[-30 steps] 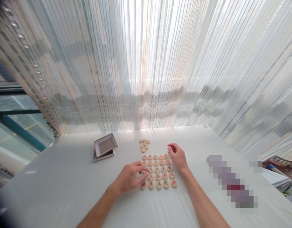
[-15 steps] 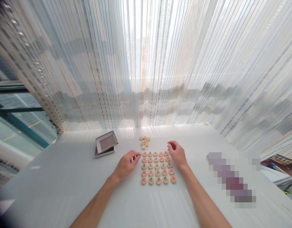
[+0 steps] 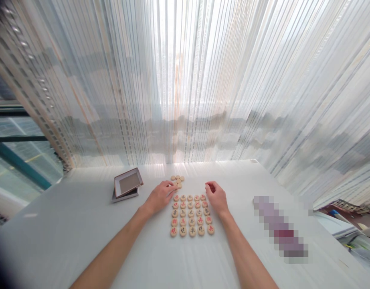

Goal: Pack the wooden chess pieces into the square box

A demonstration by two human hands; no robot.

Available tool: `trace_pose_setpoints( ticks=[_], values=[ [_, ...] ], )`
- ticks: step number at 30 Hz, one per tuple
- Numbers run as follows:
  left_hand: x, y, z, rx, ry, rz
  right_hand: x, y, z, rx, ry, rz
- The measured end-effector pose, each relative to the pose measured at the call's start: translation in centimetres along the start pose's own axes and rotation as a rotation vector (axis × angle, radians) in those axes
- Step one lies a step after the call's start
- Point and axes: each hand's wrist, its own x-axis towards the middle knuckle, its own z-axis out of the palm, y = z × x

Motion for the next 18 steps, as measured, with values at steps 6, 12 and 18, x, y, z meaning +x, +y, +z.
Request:
trace_pose_setpoints(
  ticks=[6,12,18],
  values=[
    [-1.7,-0.8,0.0,0.233,0.039,0.063,0.1,0.2,0.1,-0.006,-0.004,0.003],
    [-3.1,-0.7,-0.4,0.225,0.092,0.027,0.0,-0.1,0.0,-0.019,-0.014,0.011],
    [-3.8,-0.5,-0.1,0.127,0.141,0.012,-0.2,-0.5,-0.1,-0.038,-0.010,0.004]
  ],
)
